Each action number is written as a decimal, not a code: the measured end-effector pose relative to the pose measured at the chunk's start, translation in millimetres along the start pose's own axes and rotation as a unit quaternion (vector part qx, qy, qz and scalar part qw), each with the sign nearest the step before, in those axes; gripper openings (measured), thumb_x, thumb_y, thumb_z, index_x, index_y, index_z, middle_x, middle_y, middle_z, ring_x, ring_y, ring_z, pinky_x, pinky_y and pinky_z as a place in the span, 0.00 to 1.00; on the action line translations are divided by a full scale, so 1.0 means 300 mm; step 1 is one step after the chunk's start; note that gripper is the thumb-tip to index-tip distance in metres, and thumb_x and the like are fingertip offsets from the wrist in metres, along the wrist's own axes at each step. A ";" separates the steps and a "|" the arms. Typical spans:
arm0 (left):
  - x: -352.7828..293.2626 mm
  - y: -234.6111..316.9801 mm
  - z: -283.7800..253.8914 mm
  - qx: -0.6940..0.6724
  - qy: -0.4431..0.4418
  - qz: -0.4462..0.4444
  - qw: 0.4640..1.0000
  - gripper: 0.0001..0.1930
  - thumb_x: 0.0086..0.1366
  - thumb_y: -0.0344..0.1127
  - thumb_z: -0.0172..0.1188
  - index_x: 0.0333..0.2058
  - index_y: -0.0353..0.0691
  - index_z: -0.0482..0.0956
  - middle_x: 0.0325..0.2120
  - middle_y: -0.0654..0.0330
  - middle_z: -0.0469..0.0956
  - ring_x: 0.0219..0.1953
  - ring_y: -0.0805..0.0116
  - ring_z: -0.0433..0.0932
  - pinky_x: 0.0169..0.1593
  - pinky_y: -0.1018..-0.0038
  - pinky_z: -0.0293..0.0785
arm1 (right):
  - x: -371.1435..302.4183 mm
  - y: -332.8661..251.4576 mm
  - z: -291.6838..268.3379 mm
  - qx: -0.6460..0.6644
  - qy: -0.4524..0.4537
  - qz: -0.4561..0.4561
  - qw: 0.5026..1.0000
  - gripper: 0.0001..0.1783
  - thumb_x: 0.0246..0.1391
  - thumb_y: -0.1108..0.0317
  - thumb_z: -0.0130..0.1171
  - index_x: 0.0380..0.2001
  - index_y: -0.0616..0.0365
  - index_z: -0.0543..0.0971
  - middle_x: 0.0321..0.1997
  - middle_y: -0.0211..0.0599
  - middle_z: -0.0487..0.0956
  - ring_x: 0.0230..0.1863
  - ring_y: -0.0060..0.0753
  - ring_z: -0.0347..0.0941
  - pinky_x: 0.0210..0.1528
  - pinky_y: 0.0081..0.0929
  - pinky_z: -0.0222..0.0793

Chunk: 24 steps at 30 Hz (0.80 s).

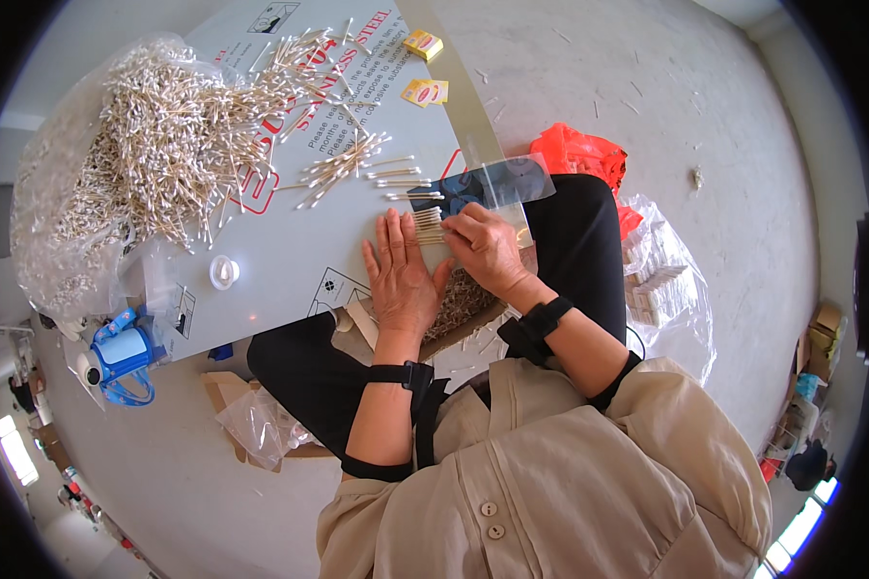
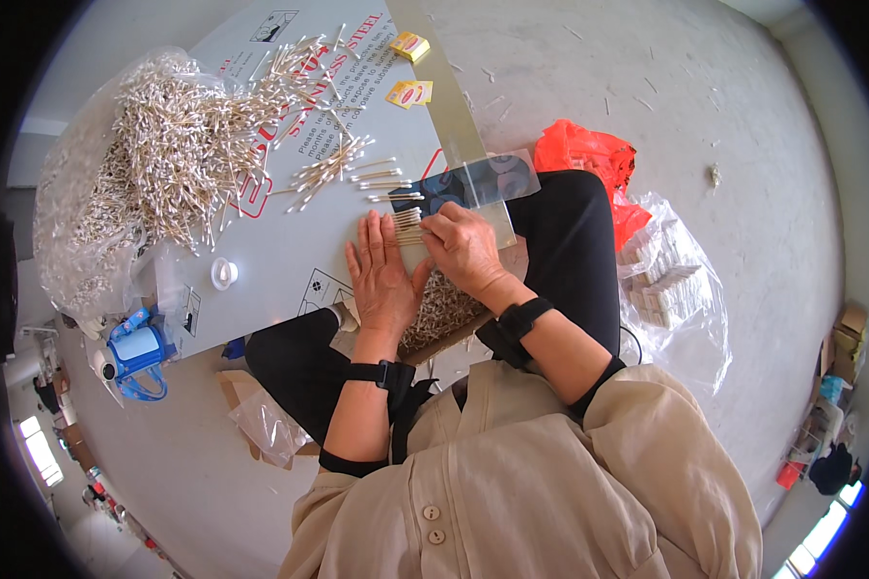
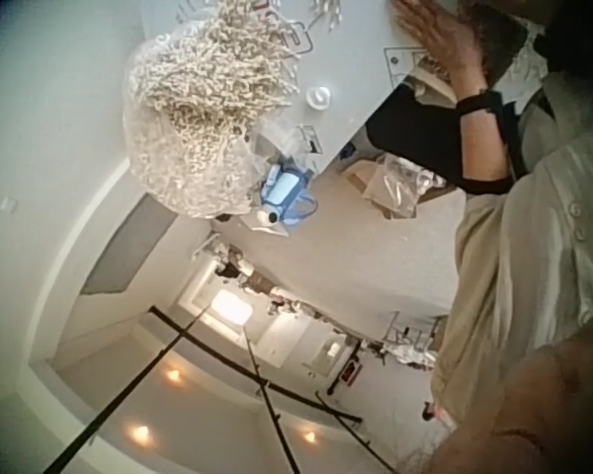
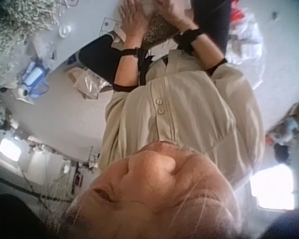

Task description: Packaging cotton swabs into small plastic bags.

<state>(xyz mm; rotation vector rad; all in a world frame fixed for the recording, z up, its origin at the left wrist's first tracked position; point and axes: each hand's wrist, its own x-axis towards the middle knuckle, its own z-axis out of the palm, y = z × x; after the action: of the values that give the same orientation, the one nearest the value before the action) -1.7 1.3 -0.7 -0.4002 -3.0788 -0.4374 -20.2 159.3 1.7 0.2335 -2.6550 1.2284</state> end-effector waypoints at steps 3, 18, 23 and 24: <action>0.000 0.001 -0.002 -0.002 0.000 -0.001 1.000 0.46 0.62 0.56 0.59 0.69 0.36 0.49 0.71 0.49 0.48 0.73 0.52 0.45 0.72 0.50 0.39 | 0.001 0.001 -0.001 -0.007 -0.008 -0.008 1.000 0.06 0.48 0.72 0.63 0.32 0.60 0.82 0.30 0.40 0.76 0.33 0.47 0.76 0.35 0.37 0.73; -0.001 -0.001 0.004 0.000 0.001 -0.002 1.000 0.46 0.61 0.56 0.59 0.69 0.36 0.50 0.71 0.50 0.48 0.73 0.53 0.45 0.72 0.51 0.38 | 0.011 -0.015 0.003 -0.023 -0.007 0.025 0.999 0.13 0.48 0.69 0.63 0.40 0.55 0.81 0.30 0.38 0.76 0.32 0.45 0.77 0.34 0.38 0.72; 0.000 -0.001 0.006 -0.002 0.002 -0.002 1.000 0.46 0.61 0.56 0.59 0.69 0.36 0.50 0.71 0.50 0.48 0.73 0.53 0.45 0.72 0.51 0.38 | 0.012 -0.015 0.005 -0.032 -0.011 0.027 0.999 0.13 0.48 0.69 0.63 0.40 0.54 0.81 0.30 0.38 0.76 0.32 0.45 0.77 0.34 0.38 0.72; 0.000 0.000 0.004 -0.003 0.002 -0.001 1.000 0.46 0.61 0.56 0.59 0.69 0.36 0.50 0.71 0.50 0.48 0.73 0.53 0.45 0.72 0.51 0.38 | 0.011 -0.014 0.004 -0.034 -0.013 0.026 0.999 0.12 0.48 0.68 0.63 0.39 0.54 0.81 0.30 0.37 0.76 0.32 0.45 0.77 0.34 0.38 0.72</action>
<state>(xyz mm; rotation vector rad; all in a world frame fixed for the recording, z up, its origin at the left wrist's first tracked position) -1.7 1.7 -1.9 -0.3943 -3.0743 -0.4479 -22.7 155.5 5.0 0.1720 -2.7351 1.1544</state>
